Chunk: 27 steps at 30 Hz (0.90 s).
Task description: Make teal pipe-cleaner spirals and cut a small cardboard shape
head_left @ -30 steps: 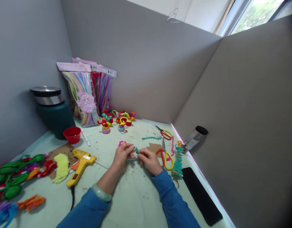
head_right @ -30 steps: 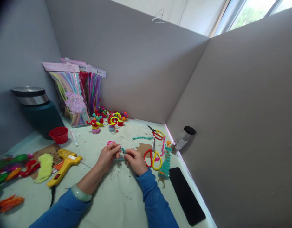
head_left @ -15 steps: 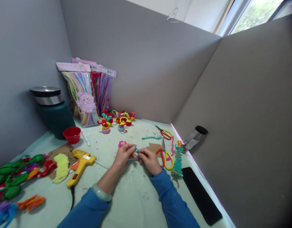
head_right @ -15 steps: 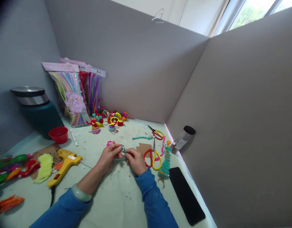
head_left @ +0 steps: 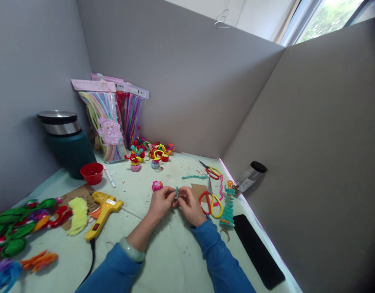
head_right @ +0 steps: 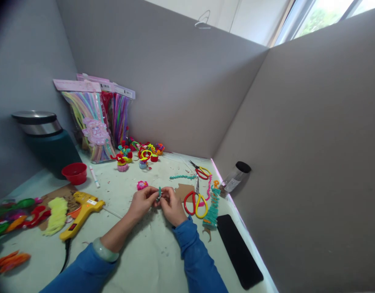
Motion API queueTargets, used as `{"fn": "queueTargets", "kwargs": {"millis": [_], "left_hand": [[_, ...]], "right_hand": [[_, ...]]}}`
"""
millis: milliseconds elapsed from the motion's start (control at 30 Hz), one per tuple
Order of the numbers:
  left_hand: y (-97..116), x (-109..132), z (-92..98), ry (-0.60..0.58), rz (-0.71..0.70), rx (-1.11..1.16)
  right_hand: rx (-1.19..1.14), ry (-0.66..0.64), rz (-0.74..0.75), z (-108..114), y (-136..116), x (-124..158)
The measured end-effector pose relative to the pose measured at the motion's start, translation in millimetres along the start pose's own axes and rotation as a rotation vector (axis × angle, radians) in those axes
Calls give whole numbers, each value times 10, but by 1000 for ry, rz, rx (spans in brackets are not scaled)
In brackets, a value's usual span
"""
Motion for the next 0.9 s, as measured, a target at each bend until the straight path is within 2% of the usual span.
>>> {"fn": "queueTargets", "kwargs": {"millis": [67,200,267,500,667,800,900], "left_hand": [[35,13,7,8,-48,-88],[143,52,-6,-4,-141,-220],[203,77,-7,2,-187,-279],[405,179,-55,13,-386,-468],[455,248,-147,-75,-454,-495],[462,265,-180,-124,-445,-464],[403,202,-113,-71,-362,-351]], "right_hand": [[68,23,5,23,-35,-2],[278,91,111,112,-179,-18],[290,100,135,134,-206,-22],[28,110,123,117,-243,5],[-193,287,128,299,-334,12],[-321,455,189,559,-432,29],[-383,482,190,676,-437,11]]}}
Point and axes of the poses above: each hand's wrist, its own x-axis away from the middle knuckle, its own z-axis out of the back of the hand, y = z × x, the point moved 8 cm from there along -x, towards the middle knuckle, and after that the axes turned 13 degrees about -x, right-handed, at the moved point
